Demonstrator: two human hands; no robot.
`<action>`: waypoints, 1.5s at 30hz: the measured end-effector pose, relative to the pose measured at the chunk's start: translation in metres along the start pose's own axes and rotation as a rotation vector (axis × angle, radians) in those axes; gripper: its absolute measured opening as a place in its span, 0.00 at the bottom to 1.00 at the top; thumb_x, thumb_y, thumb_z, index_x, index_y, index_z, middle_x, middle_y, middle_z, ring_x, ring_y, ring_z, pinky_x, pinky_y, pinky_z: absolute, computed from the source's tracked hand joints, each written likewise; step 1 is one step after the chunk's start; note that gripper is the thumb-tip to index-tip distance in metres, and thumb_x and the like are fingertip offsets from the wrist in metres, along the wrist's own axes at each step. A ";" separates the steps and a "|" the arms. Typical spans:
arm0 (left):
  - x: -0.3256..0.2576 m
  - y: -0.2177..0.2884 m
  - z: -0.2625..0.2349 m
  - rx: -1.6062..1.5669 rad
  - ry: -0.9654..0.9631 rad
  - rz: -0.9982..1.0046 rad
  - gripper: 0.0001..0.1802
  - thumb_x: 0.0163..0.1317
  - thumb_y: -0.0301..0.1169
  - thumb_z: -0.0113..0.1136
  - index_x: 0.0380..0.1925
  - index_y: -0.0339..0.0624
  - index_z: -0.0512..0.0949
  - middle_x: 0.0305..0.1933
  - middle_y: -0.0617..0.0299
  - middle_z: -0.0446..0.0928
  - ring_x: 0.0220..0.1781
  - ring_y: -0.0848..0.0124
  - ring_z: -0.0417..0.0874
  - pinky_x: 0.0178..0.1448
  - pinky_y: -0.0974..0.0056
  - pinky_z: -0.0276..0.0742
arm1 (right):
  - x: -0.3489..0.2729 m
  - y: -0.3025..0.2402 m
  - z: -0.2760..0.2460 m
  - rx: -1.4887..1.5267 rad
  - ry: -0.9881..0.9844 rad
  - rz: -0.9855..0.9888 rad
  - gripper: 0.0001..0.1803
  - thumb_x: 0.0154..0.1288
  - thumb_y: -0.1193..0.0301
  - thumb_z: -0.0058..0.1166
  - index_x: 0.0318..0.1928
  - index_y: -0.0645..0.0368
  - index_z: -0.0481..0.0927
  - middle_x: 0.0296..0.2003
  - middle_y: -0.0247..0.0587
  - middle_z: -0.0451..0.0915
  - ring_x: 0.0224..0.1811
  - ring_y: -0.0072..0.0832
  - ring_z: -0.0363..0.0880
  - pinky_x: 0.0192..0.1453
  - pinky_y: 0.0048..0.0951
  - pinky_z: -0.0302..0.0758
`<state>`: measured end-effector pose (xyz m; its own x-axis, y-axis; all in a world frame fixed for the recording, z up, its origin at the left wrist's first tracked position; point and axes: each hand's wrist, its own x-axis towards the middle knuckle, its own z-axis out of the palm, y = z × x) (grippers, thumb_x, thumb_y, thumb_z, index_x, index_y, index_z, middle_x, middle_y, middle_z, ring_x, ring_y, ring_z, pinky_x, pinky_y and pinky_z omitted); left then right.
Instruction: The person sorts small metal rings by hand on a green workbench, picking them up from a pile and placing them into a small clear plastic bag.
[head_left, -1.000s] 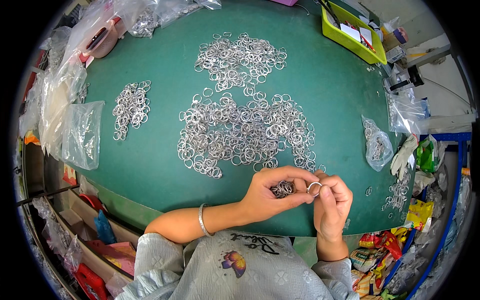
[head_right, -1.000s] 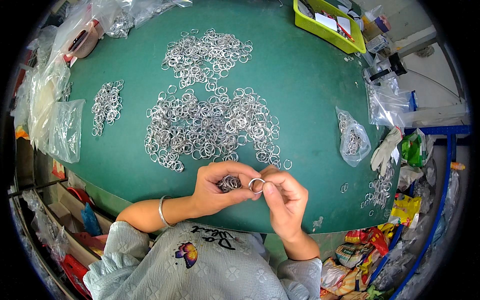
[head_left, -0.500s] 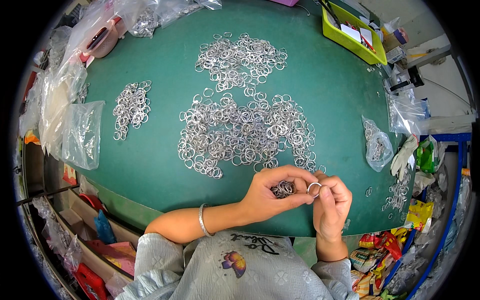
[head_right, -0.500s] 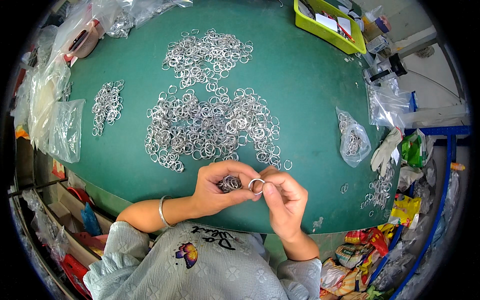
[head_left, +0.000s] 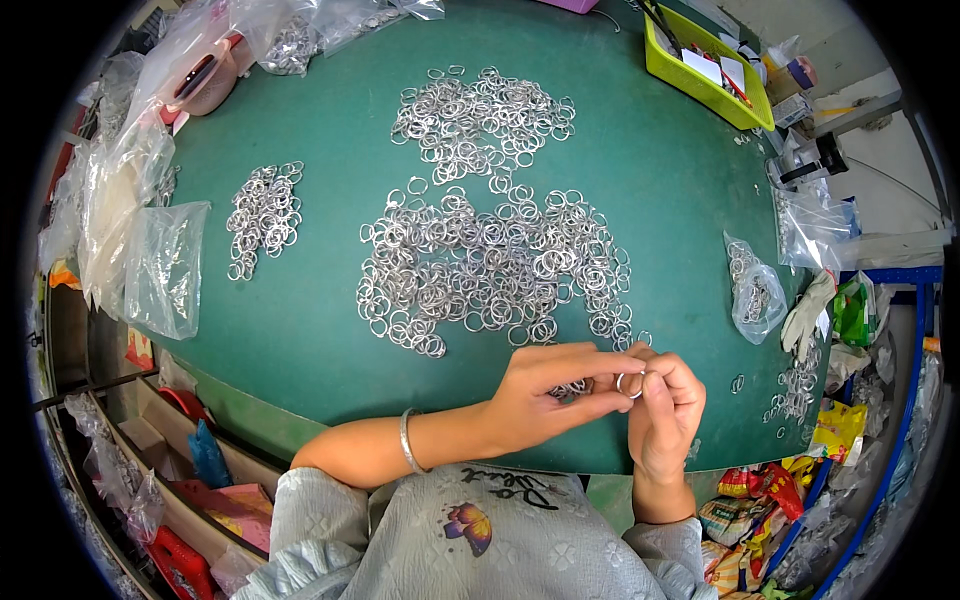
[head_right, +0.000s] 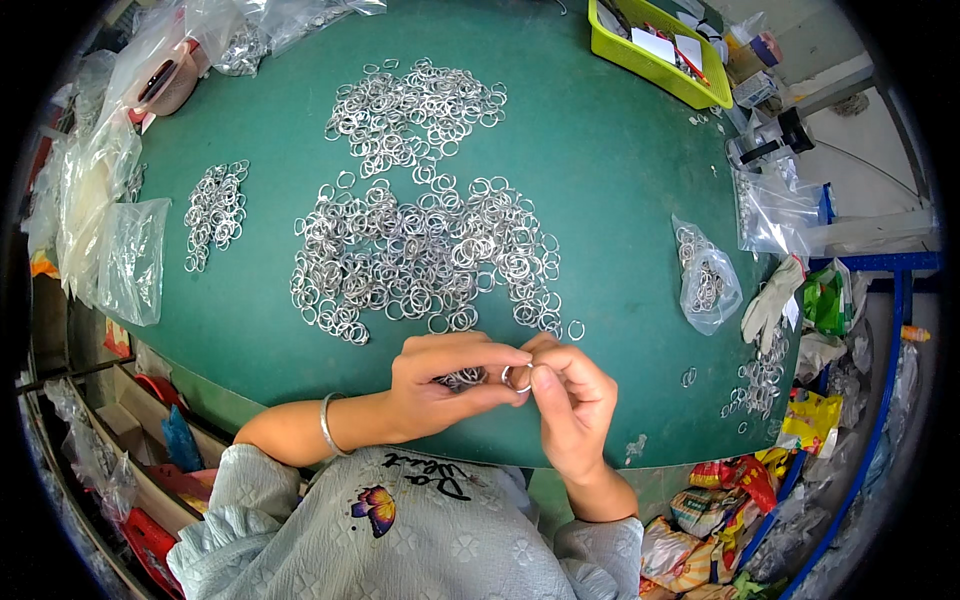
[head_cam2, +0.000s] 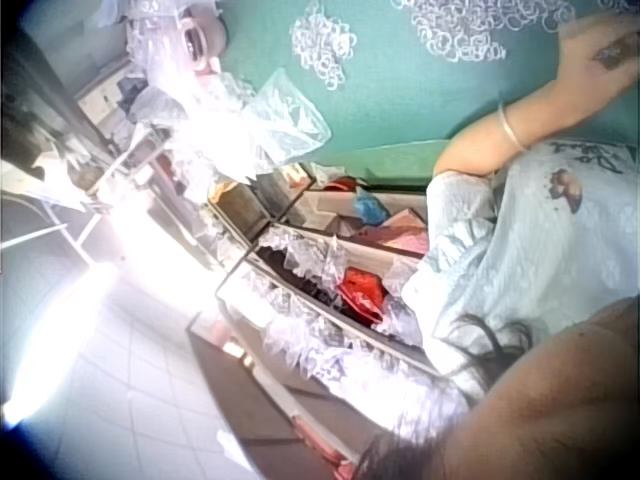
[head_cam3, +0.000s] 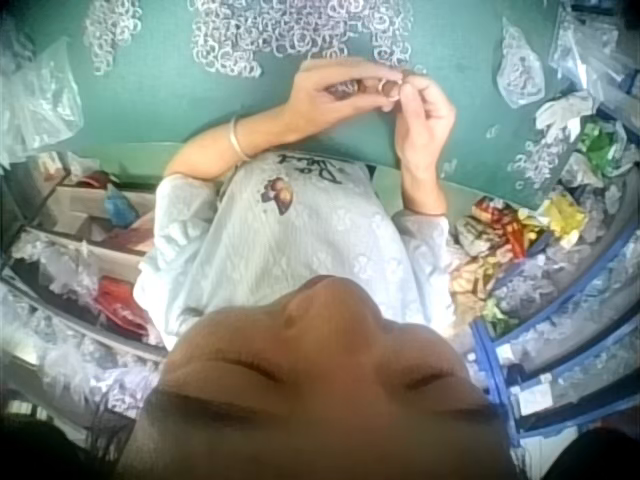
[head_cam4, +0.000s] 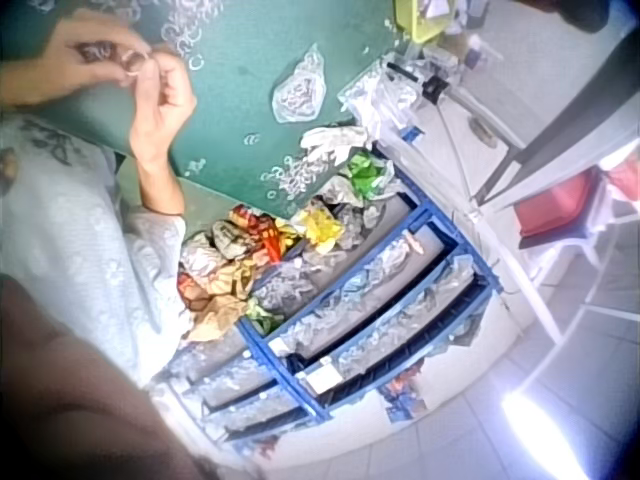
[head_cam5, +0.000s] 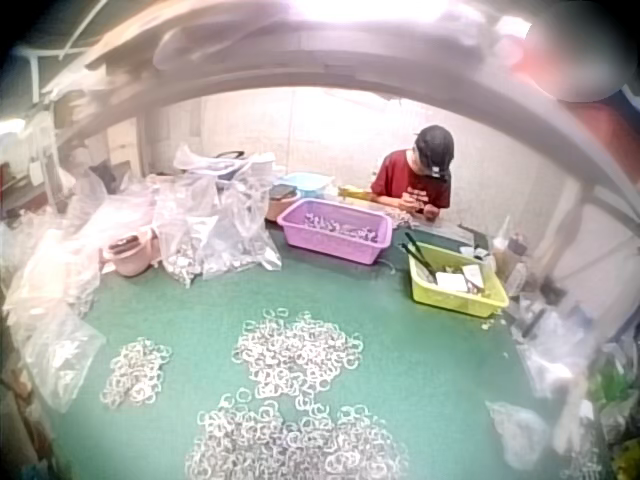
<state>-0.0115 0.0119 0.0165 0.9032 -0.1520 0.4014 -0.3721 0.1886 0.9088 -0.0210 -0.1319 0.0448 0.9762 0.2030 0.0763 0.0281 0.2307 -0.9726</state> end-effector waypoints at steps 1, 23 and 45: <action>-0.002 -0.002 0.000 0.028 0.007 0.011 0.16 0.41 0.19 0.65 0.35 0.34 0.78 0.21 0.60 0.75 0.20 0.75 0.74 0.23 0.73 0.67 | 0.000 0.000 0.000 0.003 -0.002 0.003 0.09 0.64 0.75 0.42 0.28 0.67 0.70 0.26 0.41 0.72 0.27 0.22 0.67 0.32 0.22 0.66; -0.003 -0.004 -0.007 0.391 0.051 0.425 0.18 0.34 0.26 0.72 0.29 0.36 0.79 0.22 0.63 0.74 0.19 0.73 0.74 0.18 0.73 0.66 | 0.001 0.001 0.001 0.010 -0.045 -0.050 0.09 0.63 0.75 0.40 0.26 0.65 0.69 0.22 0.40 0.70 0.27 0.24 0.65 0.28 0.22 0.63; 0.000 -0.001 -0.007 0.290 0.116 0.417 0.17 0.37 0.24 0.71 0.29 0.31 0.77 0.16 0.61 0.72 0.15 0.72 0.72 0.18 0.72 0.66 | 0.000 0.000 0.002 -0.135 -0.080 -0.177 0.09 0.65 0.72 0.43 0.31 0.67 0.70 0.25 0.44 0.73 0.28 0.25 0.68 0.26 0.20 0.67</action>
<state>-0.0095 0.0182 0.0147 0.6774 -0.0096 0.7356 -0.7343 -0.0690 0.6753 -0.0214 -0.1304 0.0451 0.9336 0.2465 0.2600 0.2307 0.1413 -0.9627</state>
